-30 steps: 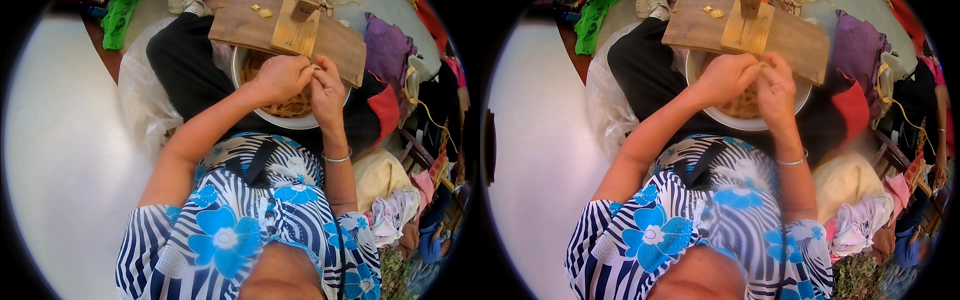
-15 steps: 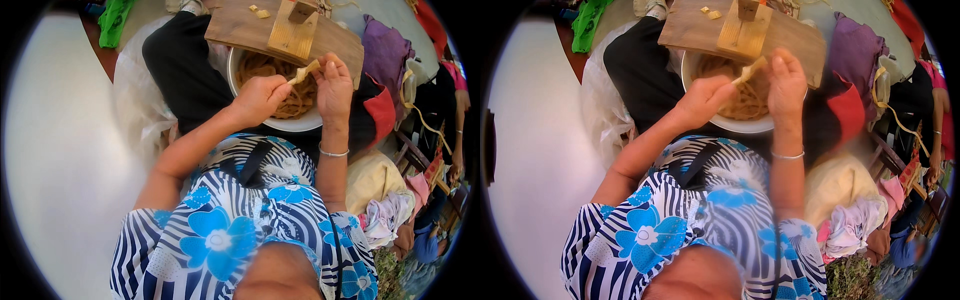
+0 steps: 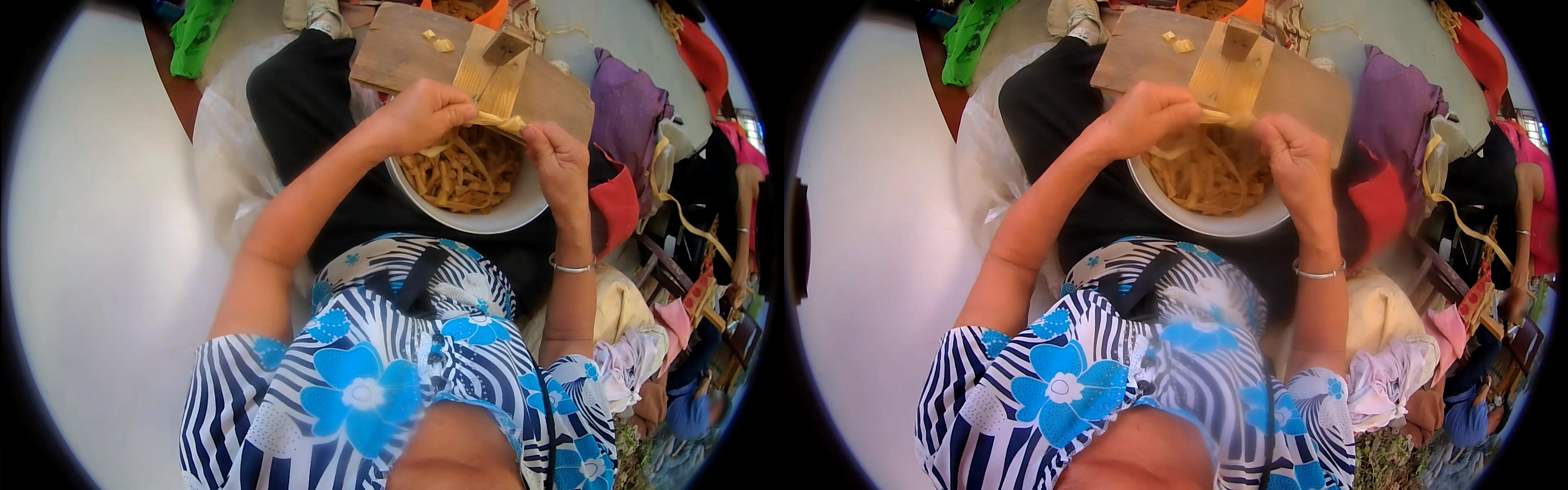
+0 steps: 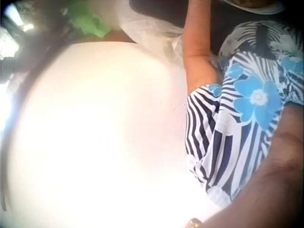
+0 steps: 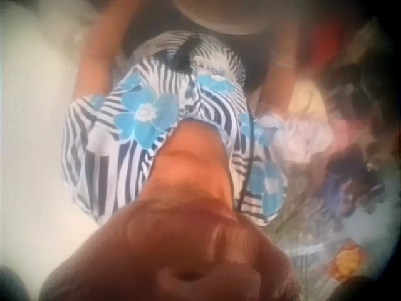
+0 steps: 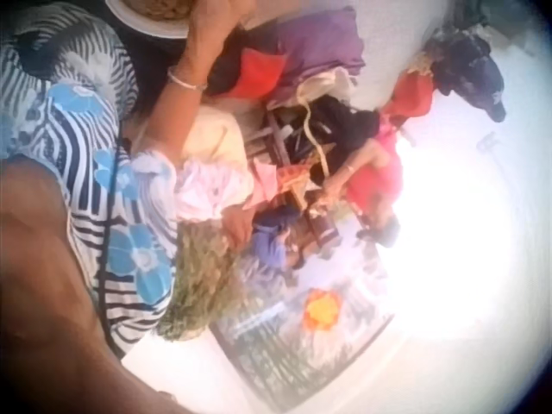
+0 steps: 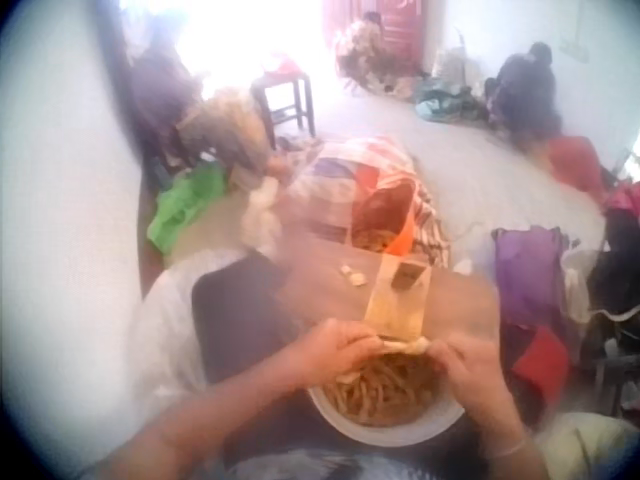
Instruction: The person is folding and knotting strips of plant fiber by hand, occasionally pulling them through a wooden jig while sitting on the floor.
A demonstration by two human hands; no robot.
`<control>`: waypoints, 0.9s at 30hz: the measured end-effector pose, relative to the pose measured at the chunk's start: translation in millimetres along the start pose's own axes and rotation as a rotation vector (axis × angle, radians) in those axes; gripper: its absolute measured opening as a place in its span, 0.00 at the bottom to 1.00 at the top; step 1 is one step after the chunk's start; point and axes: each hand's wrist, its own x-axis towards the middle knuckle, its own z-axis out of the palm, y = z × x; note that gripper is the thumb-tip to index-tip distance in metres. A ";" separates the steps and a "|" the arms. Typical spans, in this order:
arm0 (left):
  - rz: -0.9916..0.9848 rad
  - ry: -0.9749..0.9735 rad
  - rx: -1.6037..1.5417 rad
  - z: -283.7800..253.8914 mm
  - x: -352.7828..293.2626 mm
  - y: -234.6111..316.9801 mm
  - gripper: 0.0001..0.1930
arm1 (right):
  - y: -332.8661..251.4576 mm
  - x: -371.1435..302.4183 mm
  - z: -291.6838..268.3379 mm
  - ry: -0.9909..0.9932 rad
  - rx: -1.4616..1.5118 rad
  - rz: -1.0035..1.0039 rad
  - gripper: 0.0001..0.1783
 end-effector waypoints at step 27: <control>-0.032 0.196 -0.150 30.5 9.5 -6.6 0.07 | -31.1 12.4 23.3 0.322 -0.486 -0.537 0.13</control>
